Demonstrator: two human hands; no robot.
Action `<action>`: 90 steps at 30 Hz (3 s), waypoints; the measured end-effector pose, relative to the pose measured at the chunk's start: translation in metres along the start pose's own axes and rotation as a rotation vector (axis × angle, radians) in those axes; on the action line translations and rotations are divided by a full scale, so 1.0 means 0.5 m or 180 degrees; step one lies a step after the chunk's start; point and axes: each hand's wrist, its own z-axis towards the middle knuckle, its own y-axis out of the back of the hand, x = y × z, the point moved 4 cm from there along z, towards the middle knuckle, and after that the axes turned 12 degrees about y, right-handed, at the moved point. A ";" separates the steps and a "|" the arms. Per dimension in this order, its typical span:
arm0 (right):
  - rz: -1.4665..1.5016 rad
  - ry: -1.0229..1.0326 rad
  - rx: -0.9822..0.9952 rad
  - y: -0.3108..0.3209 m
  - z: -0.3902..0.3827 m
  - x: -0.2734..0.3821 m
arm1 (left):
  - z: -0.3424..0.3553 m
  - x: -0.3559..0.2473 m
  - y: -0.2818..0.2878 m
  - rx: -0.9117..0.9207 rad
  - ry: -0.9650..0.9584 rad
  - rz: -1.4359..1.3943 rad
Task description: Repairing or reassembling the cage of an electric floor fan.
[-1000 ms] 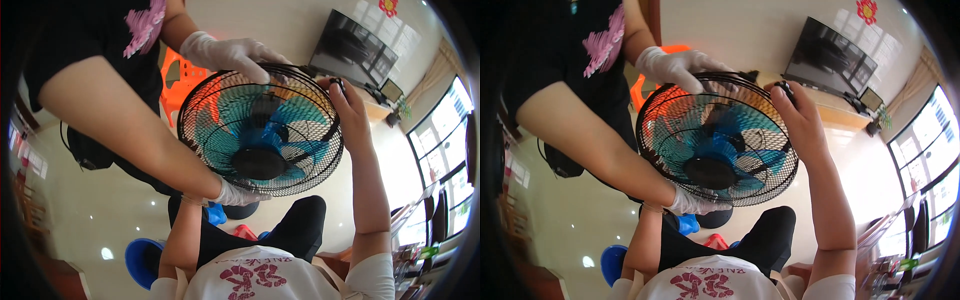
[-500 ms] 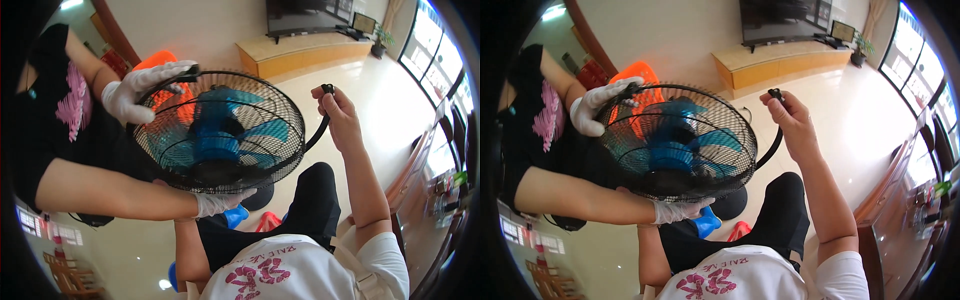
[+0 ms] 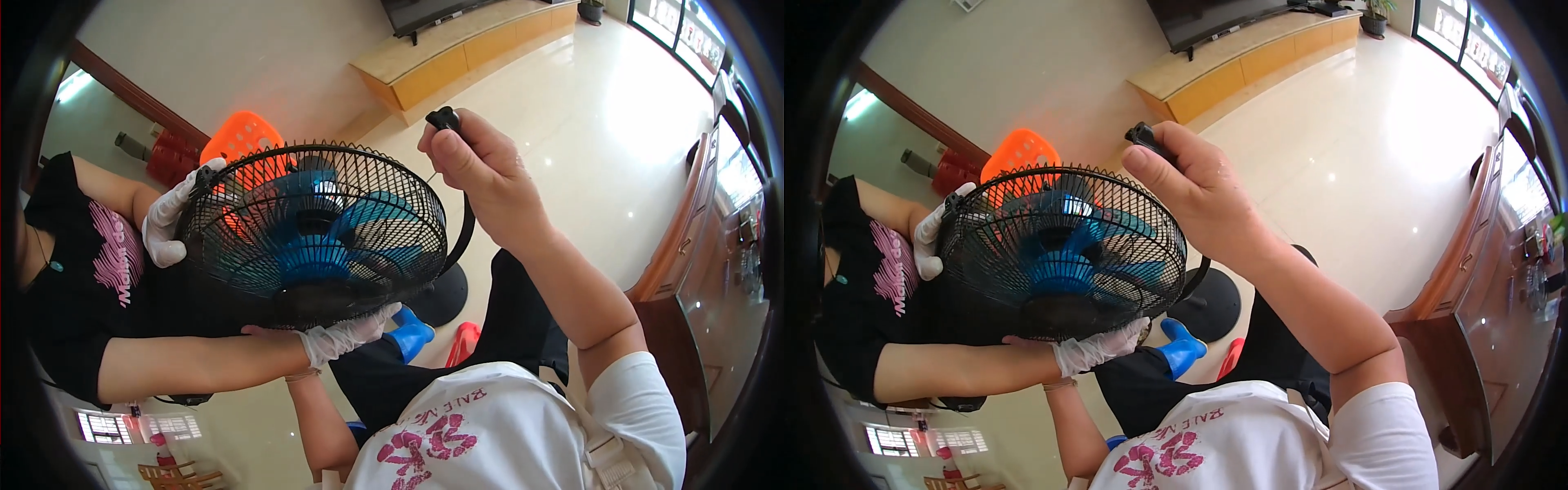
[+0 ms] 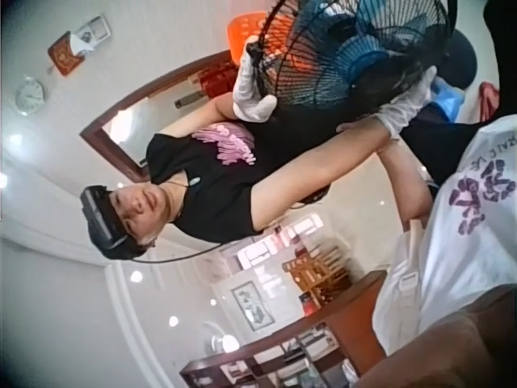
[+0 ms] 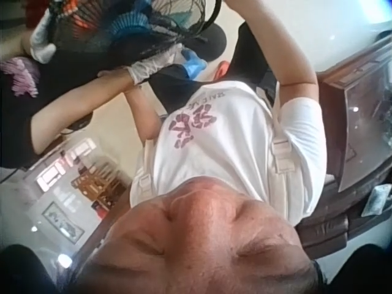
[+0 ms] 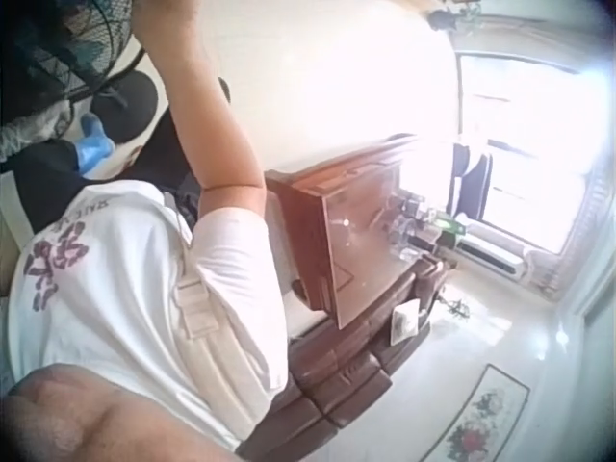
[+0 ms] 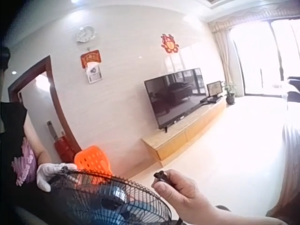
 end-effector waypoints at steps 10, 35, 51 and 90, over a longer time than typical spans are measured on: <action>0.0684 -0.0367 -0.0111 0.008 0.008 -0.015 | -0.004 0.025 0.012 0.0127 -0.0127 0.0100; 0.0598 -0.0458 -0.0403 0.006 0.054 -0.007 | -0.013 0.144 -0.018 0.2308 0.0196 -0.0789; 0.0564 -0.0214 -0.0441 0.031 0.060 -0.011 | -0.017 0.065 -0.002 0.0131 -0.0516 -0.0607; -0.0349 -0.0159 -0.0025 0.034 0.050 -0.020 | 0.021 0.098 -0.013 0.3057 0.0828 -0.2354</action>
